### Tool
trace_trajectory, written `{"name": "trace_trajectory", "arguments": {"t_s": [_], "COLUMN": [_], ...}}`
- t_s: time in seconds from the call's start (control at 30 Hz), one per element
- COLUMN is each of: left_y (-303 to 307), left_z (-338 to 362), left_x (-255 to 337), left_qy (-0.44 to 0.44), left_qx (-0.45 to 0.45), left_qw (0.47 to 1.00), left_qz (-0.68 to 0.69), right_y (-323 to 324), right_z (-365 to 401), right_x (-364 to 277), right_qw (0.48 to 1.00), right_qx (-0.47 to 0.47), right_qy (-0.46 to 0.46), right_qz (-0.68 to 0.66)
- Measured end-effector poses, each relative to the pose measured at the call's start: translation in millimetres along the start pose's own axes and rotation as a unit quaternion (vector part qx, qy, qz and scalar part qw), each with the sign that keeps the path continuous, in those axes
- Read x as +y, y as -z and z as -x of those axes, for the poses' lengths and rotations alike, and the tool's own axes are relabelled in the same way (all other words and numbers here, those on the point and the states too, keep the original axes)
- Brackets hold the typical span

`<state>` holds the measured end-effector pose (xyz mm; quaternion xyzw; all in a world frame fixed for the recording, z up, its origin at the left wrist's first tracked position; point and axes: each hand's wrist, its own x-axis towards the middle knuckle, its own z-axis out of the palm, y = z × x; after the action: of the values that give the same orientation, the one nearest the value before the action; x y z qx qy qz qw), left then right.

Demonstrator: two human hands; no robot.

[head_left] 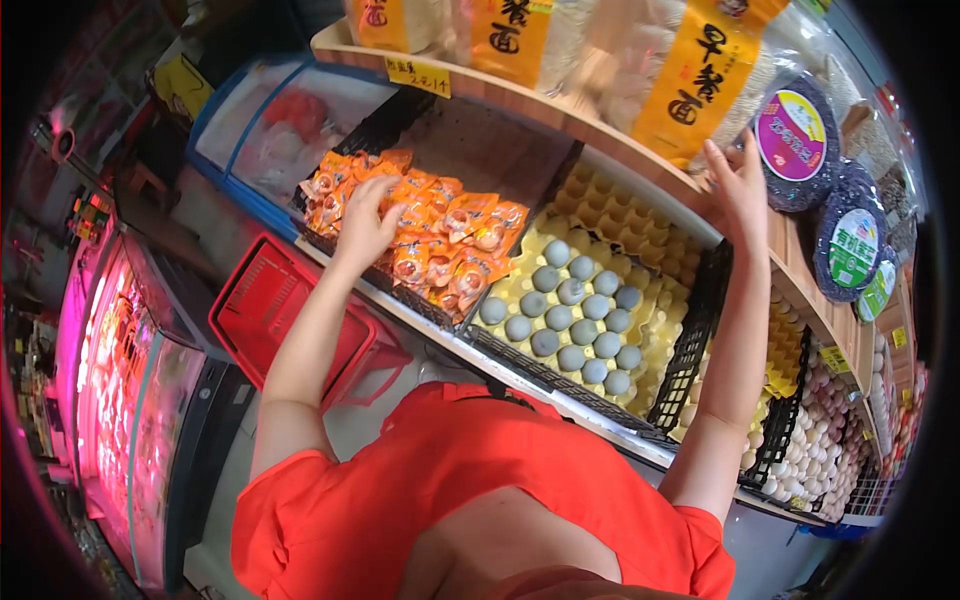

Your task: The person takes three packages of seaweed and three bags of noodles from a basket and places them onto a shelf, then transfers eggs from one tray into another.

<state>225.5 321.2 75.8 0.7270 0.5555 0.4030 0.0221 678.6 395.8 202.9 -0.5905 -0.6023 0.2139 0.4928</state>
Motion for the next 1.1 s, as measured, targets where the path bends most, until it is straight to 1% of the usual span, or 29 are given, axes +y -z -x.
{"name": "trace_trajectory", "arguments": {"t_s": [0.03,0.1,0.13,0.17,0.2,0.23,0.27,0.3,0.33,0.37,0.4,0.43,0.47,0.5,0.53,0.57,0.6,0.63,0.7,0.83,0.9,0.97,1.03,1.1], "left_y": [-6.3,-14.9,-17.4,-18.5,-20.6,-23.5,-27.9,-30.8,-31.2,-31.4,-31.0,-29.1,-26.3,-23.6,-21.6,-20.8,-19.1,-15.8,-16.8,-17.3,-19.1,-20.1,-17.8,-21.2], "left_z": [12.8,30.7,36.0,37.6,37.8,40.5,44.3,46.8,47.7,48.2,49.3,49.2,48.1,45.6,41.1,35.8,30.4,23.1,13.3,-1.0,-2.2,0.4,5.0,15.3], "left_x": [-8.5,-12.4,-11.5,-8.5,-5.8,-5.2,-6.7,-6.4,-5.8,-5.2,-5.0,-6.0,-8.5,-12.7,-17.5,-21.4,-22.9,-19.6,-16.3,14.9,28.3,35.9,43.8,48.8], "left_qy": [-0.002,0.001,0.020,0.017,0.005,-0.009,0.002,-0.008,-0.026,-0.043,-0.054,-0.065,-0.077,-0.088,-0.091,-0.097,-0.115,-0.129,-0.171,-0.239,-0.272,-0.278,-0.286,-0.285], "left_qx": [-0.002,-0.015,-0.031,-0.043,-0.028,-0.016,-0.013,-0.034,-0.035,-0.031,-0.043,-0.055,-0.066,-0.075,-0.083,-0.092,-0.091,-0.102,-0.092,-0.112,-0.123,-0.121,-0.138,-0.134], "left_qw": [1.000,1.000,0.999,0.999,1.000,1.000,1.000,0.998,0.999,0.999,0.998,0.996,0.994,0.993,0.992,0.991,0.989,0.986,0.980,0.958,0.943,0.937,0.931,0.930], "left_qz": [0.000,-0.006,0.003,0.007,-0.002,-0.008,0.025,0.044,0.017,-0.011,0.010,-0.015,-0.043,-0.029,-0.027,-0.022,-0.018,-0.013,0.036,0.107,0.150,0.171,0.183,0.191], "right_y": [0.1,-0.5,-0.4,-4.5,-8.1,-12.5,-22.8,-31.0,-44.9,-60.4,-80.4,-99.4,-122.9,-139.9,-151.0,-163.8,-173.9,-175.4,-175.5,-180.5,-182.0,-182.6,-182.1,-181.7], "right_z": [1.9,5.7,15.7,27.0,38.3,53.5,74.5,94.1,116.2,133.3,155.0,178.1,204.0,220.8,230.1,238.8,245.2,245.0,242.0,244.6,249.4,252.2,252.0,255.1], "right_x": [-1.3,-2.1,-10.0,-15.0,-17.8,-21.5,-31.7,-30.6,-17.0,-2.6,2.9,6.0,20.4,29.8,27.6,33.4,31.0,27.8,23.0,32.4,34.0,31.2,31.0,32.4], "right_qw": [1.000,0.998,0.990,0.990,0.968,0.929,0.939,0.938,0.945,0.946,0.954,0.965,0.982,0.988,0.983,0.982,0.987,0.982,0.986,0.983,0.976,0.974,0.967,0.970], "right_qx": [0.001,0.025,0.061,0.064,0.135,0.200,0.219,0.235,0.254,0.235,0.214,0.163,0.110,0.037,-0.010,-0.033,-0.049,-0.050,-0.012,0.046,0.038,0.040,0.014,0.025], "right_qy": [-0.001,0.026,0.044,0.032,0.143,0.248,0.229,0.224,0.191,0.222,0.208,0.192,0.136,0.120,0.144,0.158,0.131,0.157,0.131,0.096,0.122,0.130,0.160,0.166], "right_qz": [-0.002,0.043,0.119,0.123,0.155,0.189,0.132,0.123,0.078,0.014,0.018,0.076,0.070,0.084,0.109,0.096,0.084,0.097,0.098,0.152,0.177,0.182,0.197,0.178]}}
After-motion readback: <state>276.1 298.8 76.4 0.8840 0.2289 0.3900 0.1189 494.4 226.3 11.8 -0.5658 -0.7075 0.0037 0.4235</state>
